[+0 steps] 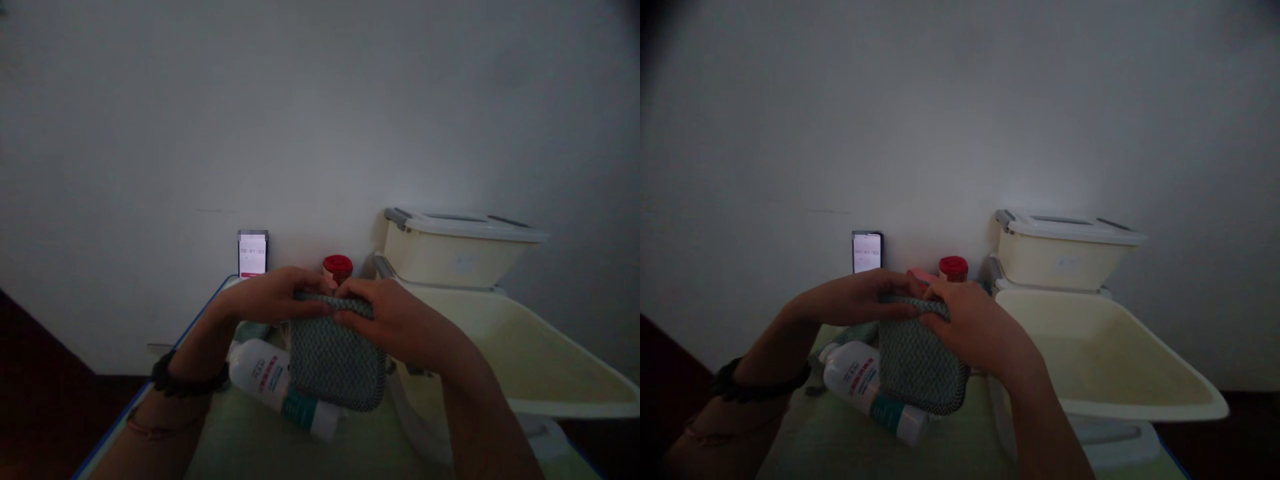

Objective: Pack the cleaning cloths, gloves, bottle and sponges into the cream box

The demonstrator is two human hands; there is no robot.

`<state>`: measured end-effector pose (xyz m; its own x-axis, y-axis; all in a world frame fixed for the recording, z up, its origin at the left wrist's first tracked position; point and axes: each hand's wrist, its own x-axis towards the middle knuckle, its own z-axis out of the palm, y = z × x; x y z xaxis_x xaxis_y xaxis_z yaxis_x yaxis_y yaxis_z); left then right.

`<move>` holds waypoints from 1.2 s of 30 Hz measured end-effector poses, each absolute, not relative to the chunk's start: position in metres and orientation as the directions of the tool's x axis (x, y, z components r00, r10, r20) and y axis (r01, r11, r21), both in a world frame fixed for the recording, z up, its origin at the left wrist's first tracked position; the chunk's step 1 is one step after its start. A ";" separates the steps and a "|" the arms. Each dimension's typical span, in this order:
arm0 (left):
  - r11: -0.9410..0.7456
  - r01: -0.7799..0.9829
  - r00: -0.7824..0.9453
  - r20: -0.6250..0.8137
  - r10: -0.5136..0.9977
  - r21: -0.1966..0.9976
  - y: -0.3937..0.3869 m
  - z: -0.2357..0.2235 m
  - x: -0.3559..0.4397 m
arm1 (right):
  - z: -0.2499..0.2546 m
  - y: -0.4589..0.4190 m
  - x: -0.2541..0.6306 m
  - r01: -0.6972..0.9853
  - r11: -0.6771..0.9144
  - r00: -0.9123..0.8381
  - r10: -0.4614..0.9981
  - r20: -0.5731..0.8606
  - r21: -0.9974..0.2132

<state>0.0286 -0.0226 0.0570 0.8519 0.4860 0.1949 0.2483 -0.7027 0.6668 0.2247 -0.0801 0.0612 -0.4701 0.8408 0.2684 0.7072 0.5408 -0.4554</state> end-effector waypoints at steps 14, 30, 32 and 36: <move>-0.665 0.238 0.816 0.226 0.533 0.708 -0.027 0.067 0.015 | 0.073 -0.085 0.244 0.711 0.496 -0.416 0.868 0.271 -0.499; -0.775 0.251 0.795 0.333 0.507 0.580 -0.038 0.071 0.019 | 0.072 -0.088 0.230 0.619 0.554 -0.386 0.832 0.399 -0.556; -0.789 0.256 0.782 0.360 0.508 0.559 -0.042 0.073 0.023 | 0.071 -0.089 0.225 0.602 0.557 -0.373 0.829 0.416 -0.571; -0.781 0.287 0.739 0.390 0.549 0.554 -0.044 0.072 0.027 | 0.067 -0.090 0.219 0.549 0.580 -0.351 0.813 0.463 -0.602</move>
<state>0.0269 -0.0443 0.0725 0.7394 0.5487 0.3901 0.2874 -0.7813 0.5541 0.2187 -0.0898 0.0672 -0.3513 0.8135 0.4635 0.5488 0.5800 -0.6020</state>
